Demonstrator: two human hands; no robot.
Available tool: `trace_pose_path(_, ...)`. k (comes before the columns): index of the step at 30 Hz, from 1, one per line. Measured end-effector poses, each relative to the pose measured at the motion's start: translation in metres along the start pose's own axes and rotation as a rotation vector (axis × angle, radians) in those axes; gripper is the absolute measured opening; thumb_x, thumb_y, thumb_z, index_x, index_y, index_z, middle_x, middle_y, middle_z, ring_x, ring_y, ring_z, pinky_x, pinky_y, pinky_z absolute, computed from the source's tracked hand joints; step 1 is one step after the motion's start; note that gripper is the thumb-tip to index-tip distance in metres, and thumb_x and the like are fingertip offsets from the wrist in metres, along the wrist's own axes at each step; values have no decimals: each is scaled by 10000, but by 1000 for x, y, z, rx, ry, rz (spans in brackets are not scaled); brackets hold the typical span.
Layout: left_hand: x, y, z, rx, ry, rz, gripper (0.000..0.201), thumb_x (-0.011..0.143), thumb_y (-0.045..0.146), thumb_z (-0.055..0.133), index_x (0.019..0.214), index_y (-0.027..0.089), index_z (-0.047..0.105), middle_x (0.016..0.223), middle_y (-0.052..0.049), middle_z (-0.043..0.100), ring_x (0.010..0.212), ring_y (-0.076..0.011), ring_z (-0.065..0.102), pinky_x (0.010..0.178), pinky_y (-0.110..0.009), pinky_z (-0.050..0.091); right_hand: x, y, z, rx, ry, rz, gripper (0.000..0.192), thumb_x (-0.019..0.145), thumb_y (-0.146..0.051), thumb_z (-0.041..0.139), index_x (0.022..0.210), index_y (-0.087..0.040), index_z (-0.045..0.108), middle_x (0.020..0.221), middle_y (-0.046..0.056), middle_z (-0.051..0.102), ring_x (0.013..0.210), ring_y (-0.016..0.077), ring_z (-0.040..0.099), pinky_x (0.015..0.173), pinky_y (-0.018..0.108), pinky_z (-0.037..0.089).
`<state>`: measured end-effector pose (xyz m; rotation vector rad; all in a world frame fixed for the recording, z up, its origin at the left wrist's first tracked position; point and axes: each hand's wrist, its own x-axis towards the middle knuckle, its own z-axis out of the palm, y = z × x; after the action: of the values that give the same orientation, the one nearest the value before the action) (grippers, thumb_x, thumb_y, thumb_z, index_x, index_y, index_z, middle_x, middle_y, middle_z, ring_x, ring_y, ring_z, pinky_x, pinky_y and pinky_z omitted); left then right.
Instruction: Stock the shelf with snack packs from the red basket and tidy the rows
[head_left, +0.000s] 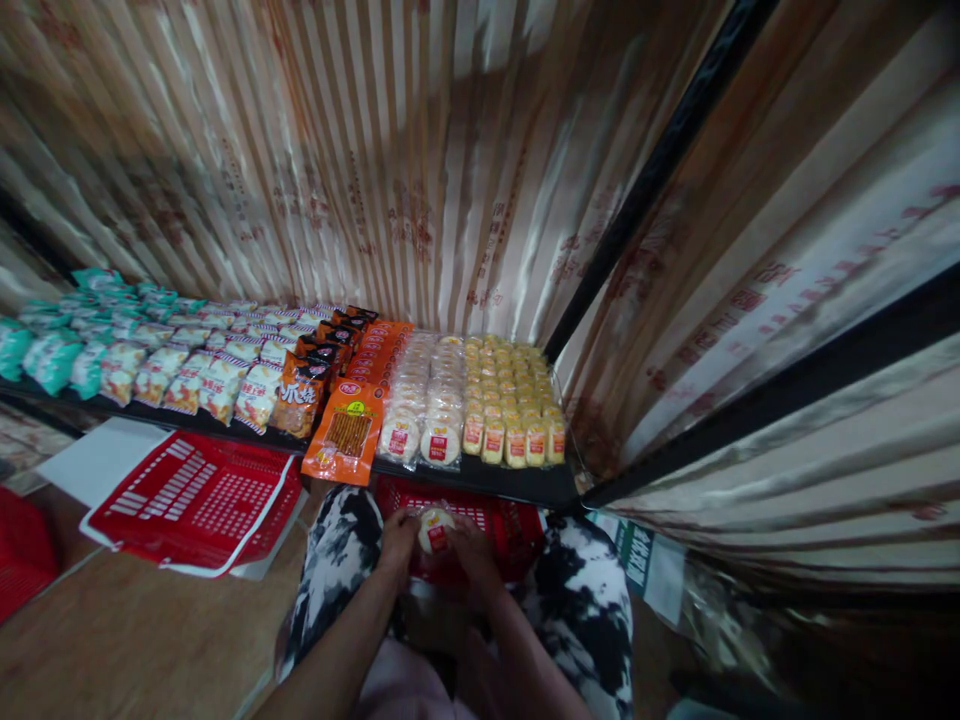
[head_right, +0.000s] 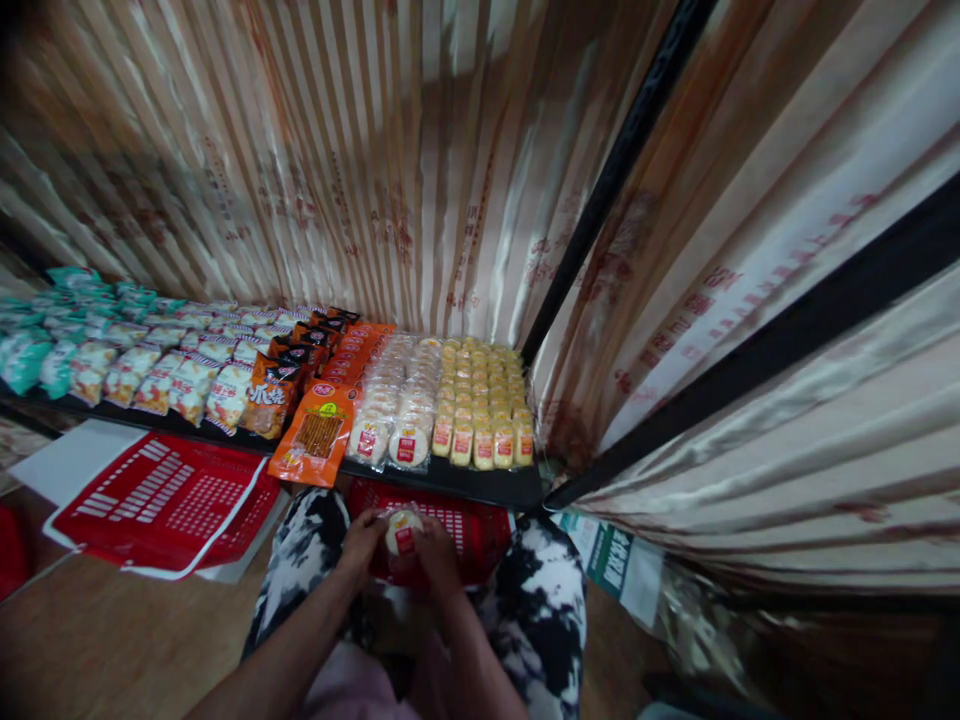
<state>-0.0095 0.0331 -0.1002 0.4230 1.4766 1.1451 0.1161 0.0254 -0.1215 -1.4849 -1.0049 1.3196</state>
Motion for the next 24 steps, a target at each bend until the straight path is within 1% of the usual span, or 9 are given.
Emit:
trace_pose_path(3,-4,3,0,1,-24,26,129,599,188,619,727,171,615,616,18,629,524,-126,575,537,-248,483,-4,-5,-1,23,-33,2,226,637,-349,530,809,-220,601,793,63,707,710,238,677,649,367,544)
trace_pose_path(5,-6,7,0,17,-36,43,125,607,189,609,730,168,619,615,14,629,523,-129,575,528,-248,480,-6,-9,-1,27,-45,-8,236,643,-353,532,824,-222,610,835,62,710,747,233,676,676,360,542)
trace_pose_path(9,-9,13,2,69,-41,82,120,630,188,596,745,165,625,633,3,639,549,-136,587,546,-246,482,-8,-16,-3,-79,-43,-65,268,682,-355,534,891,-228,643,922,50,714,850,227,663,738,344,527)
trace_pose_path(12,-9,16,4,120,-15,120,145,644,173,592,784,165,626,681,-9,650,611,-149,611,595,-255,494,-10,-20,-4,-142,-46,-110,280,695,-326,522,921,-222,650,918,40,718,859,223,659,759,340,517)
trace_pose_path(17,-9,20,4,213,43,187,183,657,117,559,822,163,620,804,-49,674,790,-174,642,739,-272,497,-15,-30,-1,-102,-32,-106,277,703,-324,519,925,-206,634,884,44,719,802,216,665,725,322,516)
trace_pose_path(21,-9,23,3,283,87,251,152,687,135,522,807,156,612,826,-63,665,823,-190,635,807,-307,483,-18,-41,0,-74,-28,-101,228,687,-328,535,864,-220,628,840,41,722,780,228,670,704,325,524)
trace_pose_path(24,-11,23,3,324,111,318,166,700,140,491,821,154,604,863,-70,648,861,-197,620,861,-332,462,-18,-46,-1,-94,-23,-125,218,700,-338,543,867,-229,629,856,42,722,803,234,670,731,334,525)
